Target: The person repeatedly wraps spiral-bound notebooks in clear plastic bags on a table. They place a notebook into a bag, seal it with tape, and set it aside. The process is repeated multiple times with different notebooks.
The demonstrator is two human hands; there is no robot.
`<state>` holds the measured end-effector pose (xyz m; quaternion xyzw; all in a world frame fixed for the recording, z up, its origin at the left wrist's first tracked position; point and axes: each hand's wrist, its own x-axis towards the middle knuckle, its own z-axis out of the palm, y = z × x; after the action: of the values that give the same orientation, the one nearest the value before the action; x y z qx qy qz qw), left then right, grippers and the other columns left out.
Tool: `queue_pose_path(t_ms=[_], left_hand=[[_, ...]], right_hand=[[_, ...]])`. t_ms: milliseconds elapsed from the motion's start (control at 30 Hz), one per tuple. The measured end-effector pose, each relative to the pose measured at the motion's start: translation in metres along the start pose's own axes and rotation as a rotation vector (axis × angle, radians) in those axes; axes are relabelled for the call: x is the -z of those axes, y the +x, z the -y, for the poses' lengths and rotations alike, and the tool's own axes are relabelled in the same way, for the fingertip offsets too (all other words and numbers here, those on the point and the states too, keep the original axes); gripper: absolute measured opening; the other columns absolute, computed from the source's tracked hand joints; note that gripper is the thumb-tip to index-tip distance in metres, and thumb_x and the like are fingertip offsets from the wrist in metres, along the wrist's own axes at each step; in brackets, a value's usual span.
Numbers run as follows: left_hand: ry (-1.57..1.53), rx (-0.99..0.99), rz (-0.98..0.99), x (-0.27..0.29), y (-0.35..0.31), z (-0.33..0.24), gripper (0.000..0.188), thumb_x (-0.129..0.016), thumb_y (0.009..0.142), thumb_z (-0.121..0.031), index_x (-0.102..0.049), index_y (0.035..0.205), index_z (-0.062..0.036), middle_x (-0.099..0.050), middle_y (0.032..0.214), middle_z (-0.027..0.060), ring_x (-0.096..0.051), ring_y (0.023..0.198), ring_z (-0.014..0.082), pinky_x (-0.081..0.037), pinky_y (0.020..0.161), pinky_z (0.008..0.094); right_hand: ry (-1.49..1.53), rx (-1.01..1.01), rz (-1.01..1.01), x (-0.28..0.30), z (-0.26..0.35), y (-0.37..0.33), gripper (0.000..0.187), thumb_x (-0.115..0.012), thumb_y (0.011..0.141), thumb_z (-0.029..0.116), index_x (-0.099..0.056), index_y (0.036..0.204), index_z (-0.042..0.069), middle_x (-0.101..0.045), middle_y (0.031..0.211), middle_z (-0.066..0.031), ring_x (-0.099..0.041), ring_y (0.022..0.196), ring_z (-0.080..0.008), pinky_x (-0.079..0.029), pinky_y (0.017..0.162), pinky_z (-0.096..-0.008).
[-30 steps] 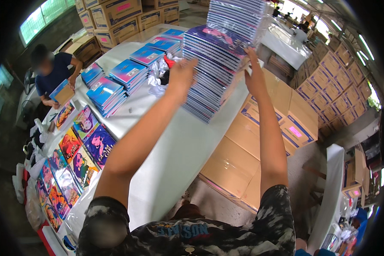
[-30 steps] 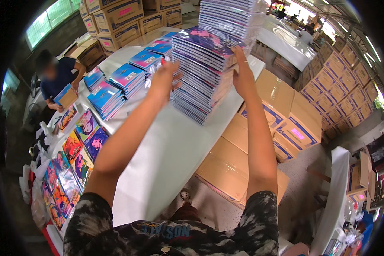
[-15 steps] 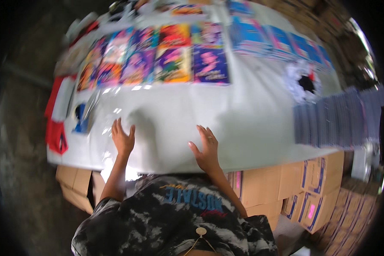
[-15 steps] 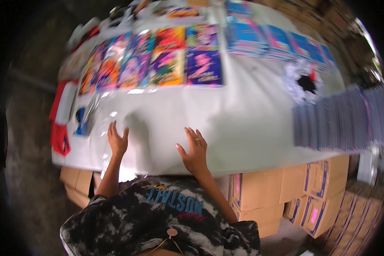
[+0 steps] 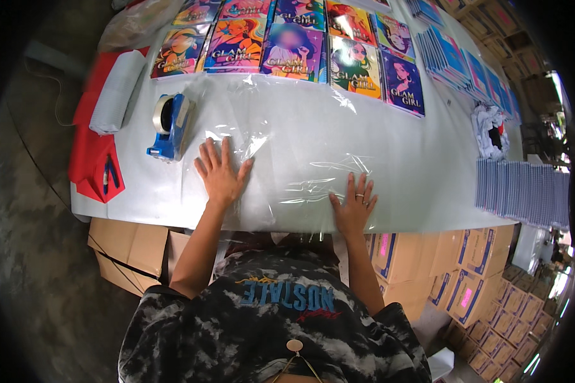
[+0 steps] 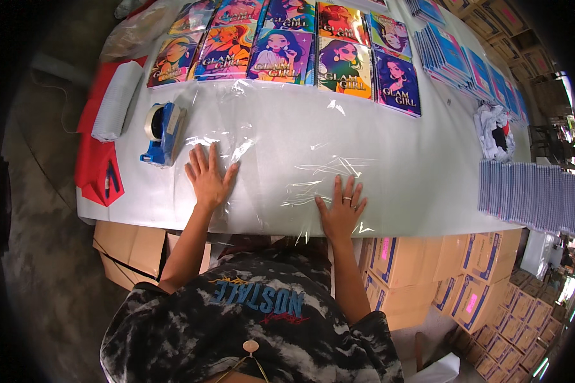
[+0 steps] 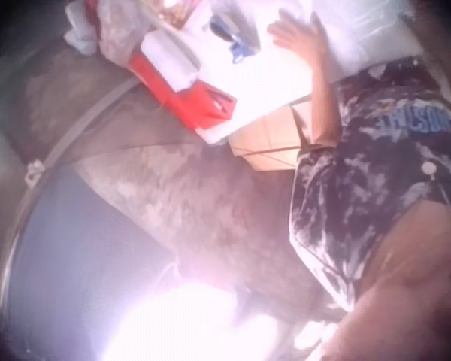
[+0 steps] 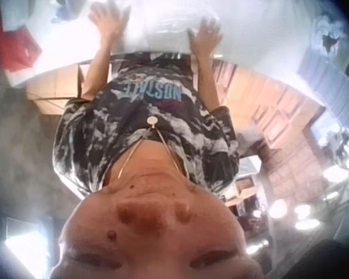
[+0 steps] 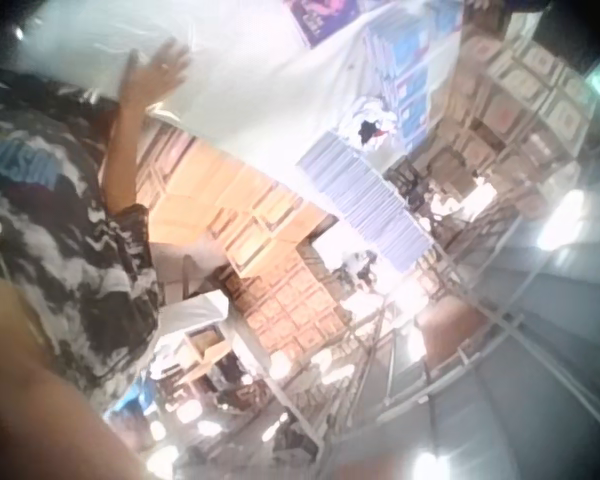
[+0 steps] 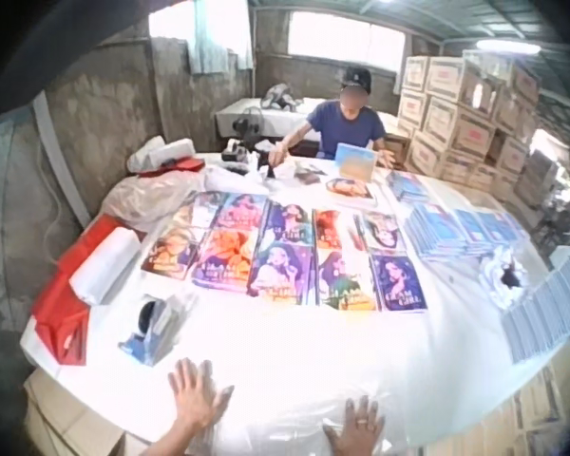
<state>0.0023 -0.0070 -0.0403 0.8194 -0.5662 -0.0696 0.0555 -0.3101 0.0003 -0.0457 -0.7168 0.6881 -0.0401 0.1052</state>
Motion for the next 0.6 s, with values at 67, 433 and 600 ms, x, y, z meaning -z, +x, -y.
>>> queue_pose_path(t_ms=[67,433,600], left_hand=[[-0.003,-0.028,-0.002,-0.002,0.007,-0.002,0.080,-0.038,0.084,-0.065,-0.020,0.144,-0.0154,-0.008,0.149,0.0202,-0.001,0.139,0.0369,-0.002,0.108,0.0552],[0.033,-0.040,-0.068,0.003,0.027,0.021,0.075,-0.038,0.085,-0.064,-0.024,0.143,-0.0174,-0.014,0.150,0.0157,-0.005,0.138,0.0368,-0.003,0.108,0.0553],[-0.309,-0.116,-0.302,0.017,0.041,0.039,0.059,-0.050,0.089,-0.043,-0.040,0.134,-0.0059,-0.037,0.139,0.0187,-0.029,0.131,0.0366,-0.018,0.108,0.0462]], right_hand=[[0.031,-0.042,-0.016,0.000,0.001,-0.004,0.074,-0.041,0.085,0.061,-0.027,0.143,0.018,-0.012,0.151,-0.0136,-0.007,0.139,-0.0357,-0.001,0.107,-0.0570],[0.082,-0.067,0.006,0.005,-0.007,-0.005,0.072,-0.042,0.087,0.058,-0.026,0.143,0.017,-0.009,0.150,-0.0176,-0.006,0.138,-0.0382,-0.003,0.107,-0.0566],[0.082,-0.082,0.010,0.011,-0.017,-0.014,0.068,-0.043,0.088,0.054,-0.029,0.142,0.016,-0.011,0.150,-0.0177,-0.007,0.137,-0.0384,-0.004,0.107,-0.0550]])
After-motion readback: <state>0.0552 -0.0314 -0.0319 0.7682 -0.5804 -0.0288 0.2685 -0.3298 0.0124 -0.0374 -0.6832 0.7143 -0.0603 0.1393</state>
